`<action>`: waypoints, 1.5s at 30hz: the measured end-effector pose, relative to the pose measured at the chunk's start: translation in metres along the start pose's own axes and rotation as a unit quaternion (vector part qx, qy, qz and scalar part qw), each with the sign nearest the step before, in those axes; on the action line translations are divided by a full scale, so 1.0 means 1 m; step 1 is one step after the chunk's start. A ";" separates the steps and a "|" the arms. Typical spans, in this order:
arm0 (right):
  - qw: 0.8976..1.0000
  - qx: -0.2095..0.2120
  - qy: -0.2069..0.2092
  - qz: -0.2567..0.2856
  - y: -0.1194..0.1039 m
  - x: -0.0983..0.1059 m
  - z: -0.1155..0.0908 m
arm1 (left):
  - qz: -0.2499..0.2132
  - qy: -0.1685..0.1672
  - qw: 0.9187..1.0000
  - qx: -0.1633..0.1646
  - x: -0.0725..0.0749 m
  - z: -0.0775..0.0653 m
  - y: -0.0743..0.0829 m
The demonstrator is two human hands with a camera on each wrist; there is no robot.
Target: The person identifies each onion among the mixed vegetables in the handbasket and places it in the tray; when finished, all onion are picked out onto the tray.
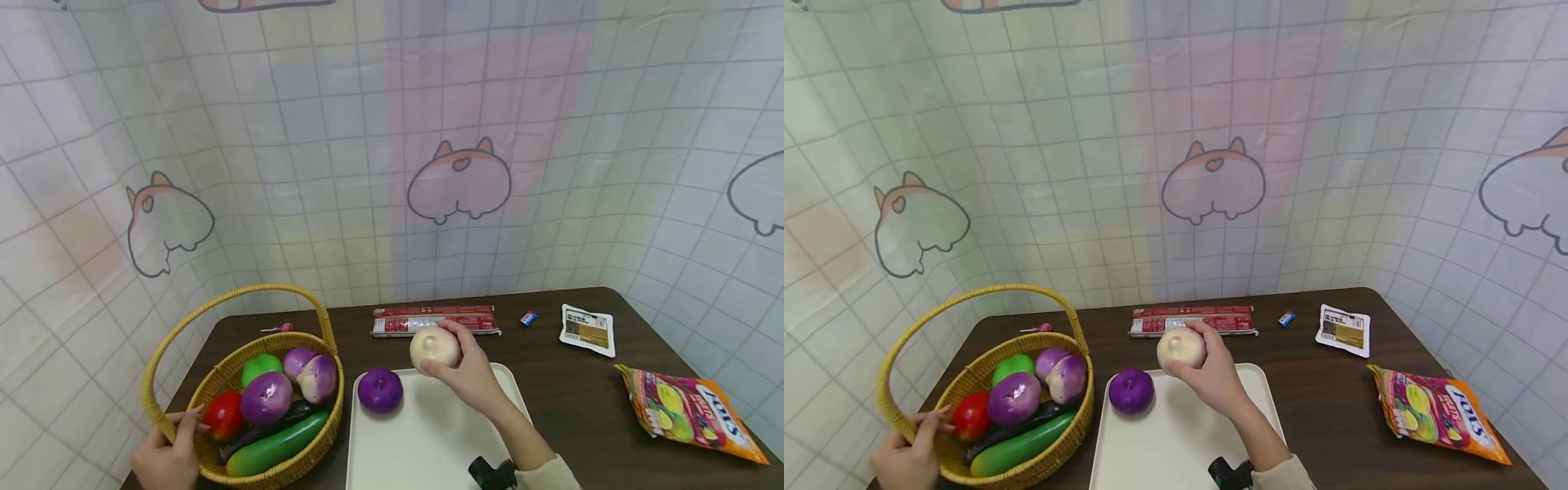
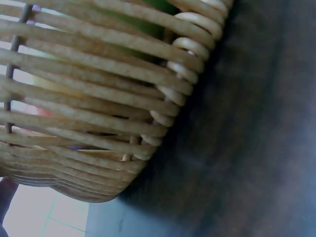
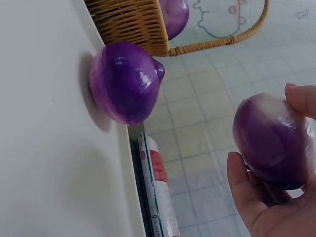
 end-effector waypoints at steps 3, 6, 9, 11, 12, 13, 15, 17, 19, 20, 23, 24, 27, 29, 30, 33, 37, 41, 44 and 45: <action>1.000 -0.014 -0.008 -0.005 0.003 0.000 0.000 | -0.018 -0.013 1.000 -0.007 -0.002 0.004 -0.005; 0.999 -0.028 -0.019 -0.014 0.006 0.000 0.000 | -0.033 -0.015 0.999 -0.007 -0.004 0.005 -0.009; 0.999 -0.042 -0.023 -0.024 0.011 0.002 0.000 | -0.056 -0.013 0.998 -0.002 -0.005 0.005 -0.010; 0.998 -0.049 -0.022 -0.034 0.015 0.003 0.001 | -0.070 -0.009 0.998 0.001 -0.007 0.004 -0.009; 0.998 -0.052 -0.022 -0.039 0.017 0.005 0.001 | -0.077 -0.008 0.997 0.001 -0.008 0.003 -0.008; 0.997 -0.055 -0.023 -0.042 0.019 0.006 0.001 | -0.084 -0.007 0.996 0.001 -0.008 0.003 -0.008; 0.997 -0.057 -0.029 -0.045 0.023 0.009 0.002 | -0.084 -0.004 0.996 0.002 -0.010 0.003 -0.007; 0.996 -0.062 -0.040 -0.046 0.026 0.011 0.004 | -0.080 0.000 0.997 0.004 -0.009 0.002 -0.008; 0.995 -0.069 -0.055 -0.041 0.030 0.013 0.005 | -0.077 0.000 0.997 0.008 -0.009 0.002 -0.008; 0.995 -0.074 -0.063 -0.039 0.032 0.013 0.005 | -0.078 0.000 0.997 0.010 -0.009 0.001 -0.008; 0.992 -0.084 -0.081 -0.041 0.037 0.014 0.004 | -0.098 -0.002 0.995 0.015 -0.009 0.001 -0.009; 0.991 -0.085 -0.088 -0.045 0.038 0.014 0.004 | -0.105 -0.003 0.994 0.016 -0.009 0.001 -0.009; 0.989 -0.086 -0.107 -0.062 0.043 0.014 0.003 | -0.127 -0.004 0.992 0.016 -0.010 0.001 -0.009; 0.987 -0.086 -0.118 -0.071 0.046 0.013 0.002 | -0.137 -0.002 0.991 0.013 -0.011 0.001 -0.010; 0.986 -0.085 -0.122 -0.072 0.047 0.012 0.002 | -0.139 -0.002 0.990 0.011 -0.011 0.001 -0.009; 0.985 -0.085 -0.129 -0.076 0.050 0.009 0.001 | -0.151 0.001 0.989 0.009 -0.011 0.002 -0.009; 0.984 -0.086 -0.132 -0.085 0.053 0.007 0.001 | -0.163 0.002 0.987 0.009 -0.011 0.001 -0.008; 0.983 -0.089 -0.132 -0.090 0.054 0.006 0.001 | -0.160 0.000 0.987 0.009 -0.010 0.000 -0.007; 0.983 -0.091 -0.131 -0.090 0.056 0.006 0.000 | -0.154 -0.003 0.988 0.015 -0.010 -0.001 -0.006; 0.983 -0.093 -0.132 -0.090 0.057 0.006 -0.001 | -0.150 -0.002 0.988 0.018 -0.010 -0.002 -0.006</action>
Point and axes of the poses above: each hand's wrist, its own z-axis towards the middle knuckle, its own x-axis out of the back of the hand, y = z × x, the point moved 2 cm from there along z, towards the middle knuckle, and after that the axes turned 11 degrees about -y, right-handed, at the moved point
